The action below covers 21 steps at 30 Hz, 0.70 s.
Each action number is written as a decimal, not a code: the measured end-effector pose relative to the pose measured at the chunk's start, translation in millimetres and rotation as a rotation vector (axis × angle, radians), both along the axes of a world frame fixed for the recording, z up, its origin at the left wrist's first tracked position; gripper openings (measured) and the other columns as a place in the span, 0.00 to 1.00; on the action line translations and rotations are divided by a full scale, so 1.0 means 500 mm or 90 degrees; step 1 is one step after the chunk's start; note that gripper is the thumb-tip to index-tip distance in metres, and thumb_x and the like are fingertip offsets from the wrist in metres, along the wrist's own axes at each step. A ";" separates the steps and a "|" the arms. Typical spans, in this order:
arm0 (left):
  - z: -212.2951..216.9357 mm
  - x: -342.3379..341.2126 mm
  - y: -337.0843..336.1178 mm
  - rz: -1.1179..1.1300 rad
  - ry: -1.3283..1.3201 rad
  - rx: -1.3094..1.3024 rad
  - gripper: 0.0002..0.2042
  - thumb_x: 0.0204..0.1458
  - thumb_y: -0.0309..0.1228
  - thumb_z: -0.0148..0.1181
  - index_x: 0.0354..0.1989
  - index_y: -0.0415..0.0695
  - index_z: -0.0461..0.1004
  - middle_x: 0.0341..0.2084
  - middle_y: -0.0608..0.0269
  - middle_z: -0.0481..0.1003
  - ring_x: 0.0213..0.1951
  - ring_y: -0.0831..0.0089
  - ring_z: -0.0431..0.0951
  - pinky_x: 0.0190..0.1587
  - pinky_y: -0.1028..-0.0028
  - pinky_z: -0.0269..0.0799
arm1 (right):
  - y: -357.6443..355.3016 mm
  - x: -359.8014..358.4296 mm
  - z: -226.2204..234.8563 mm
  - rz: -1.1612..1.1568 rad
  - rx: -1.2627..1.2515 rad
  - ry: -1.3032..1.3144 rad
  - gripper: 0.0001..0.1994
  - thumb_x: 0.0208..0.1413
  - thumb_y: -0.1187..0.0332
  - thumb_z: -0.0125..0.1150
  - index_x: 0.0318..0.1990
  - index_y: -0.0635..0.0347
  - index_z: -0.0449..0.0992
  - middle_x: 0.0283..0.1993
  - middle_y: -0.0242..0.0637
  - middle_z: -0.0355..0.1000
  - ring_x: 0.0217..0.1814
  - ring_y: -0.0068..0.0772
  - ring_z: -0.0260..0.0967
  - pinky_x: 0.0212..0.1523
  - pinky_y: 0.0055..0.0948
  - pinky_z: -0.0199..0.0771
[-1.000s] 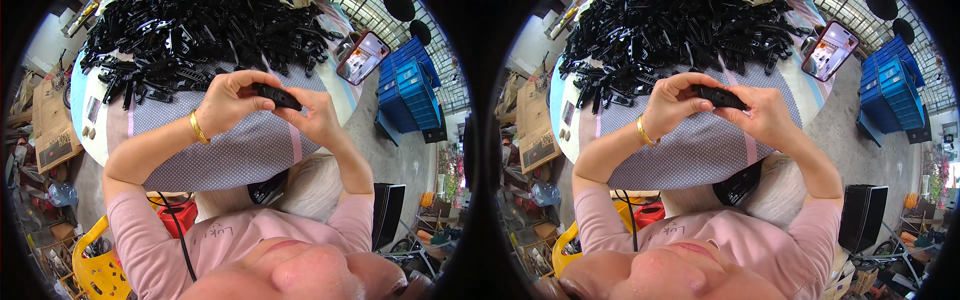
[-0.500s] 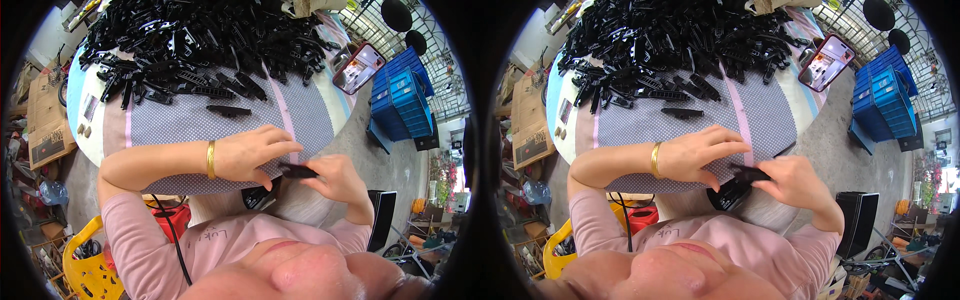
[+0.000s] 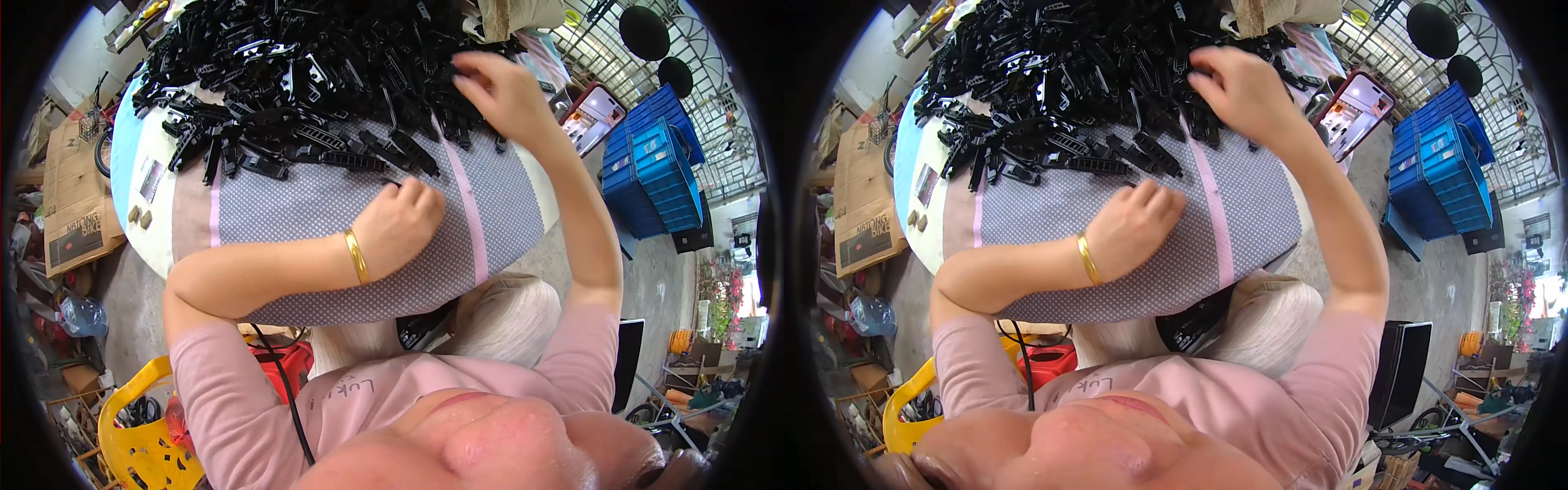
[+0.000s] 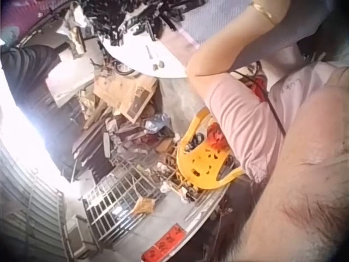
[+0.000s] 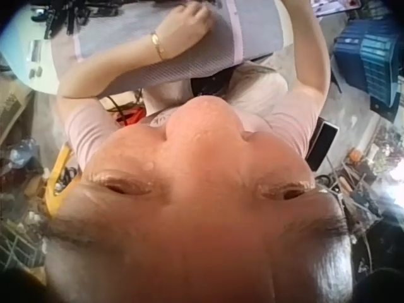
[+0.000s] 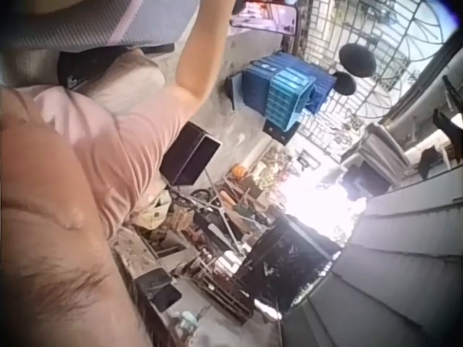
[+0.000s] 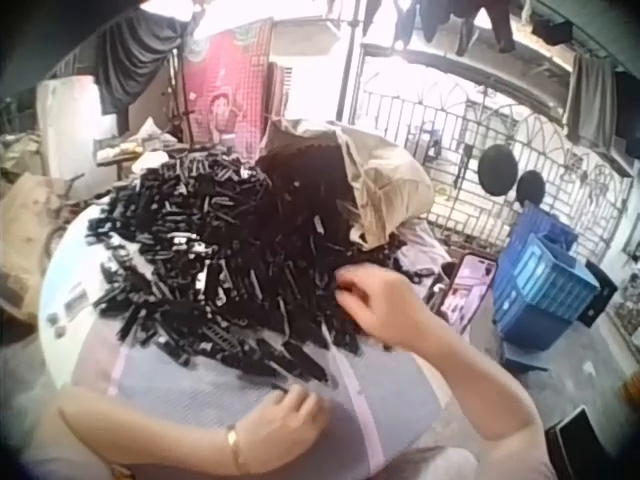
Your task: The recorder is inspecting and sorting black plastic components on a workstation.
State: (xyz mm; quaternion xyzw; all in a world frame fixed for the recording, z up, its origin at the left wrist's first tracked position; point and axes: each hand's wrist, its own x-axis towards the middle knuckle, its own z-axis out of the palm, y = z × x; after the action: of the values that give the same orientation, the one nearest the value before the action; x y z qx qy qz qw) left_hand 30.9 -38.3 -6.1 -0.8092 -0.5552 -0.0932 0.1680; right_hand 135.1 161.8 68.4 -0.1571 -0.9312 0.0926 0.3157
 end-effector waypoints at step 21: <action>-0.022 0.007 0.028 -0.110 -0.131 0.019 0.16 0.44 0.29 0.51 0.43 0.40 0.69 0.30 0.64 0.68 0.35 0.70 0.68 0.35 0.74 0.65 | 0.266 -0.273 -0.109 -0.230 -0.003 -0.192 0.25 0.45 0.55 0.54 0.51 0.55 0.71 0.49 0.49 0.70 0.51 0.50 0.68 0.52 0.39 0.68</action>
State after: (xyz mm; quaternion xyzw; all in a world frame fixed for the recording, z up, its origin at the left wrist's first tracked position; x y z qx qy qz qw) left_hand 34.4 -24.2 -17.1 -0.8375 -0.4965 -0.1982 0.1136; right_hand -1.3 295.1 14.0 -0.3340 -0.9243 0.0125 0.1841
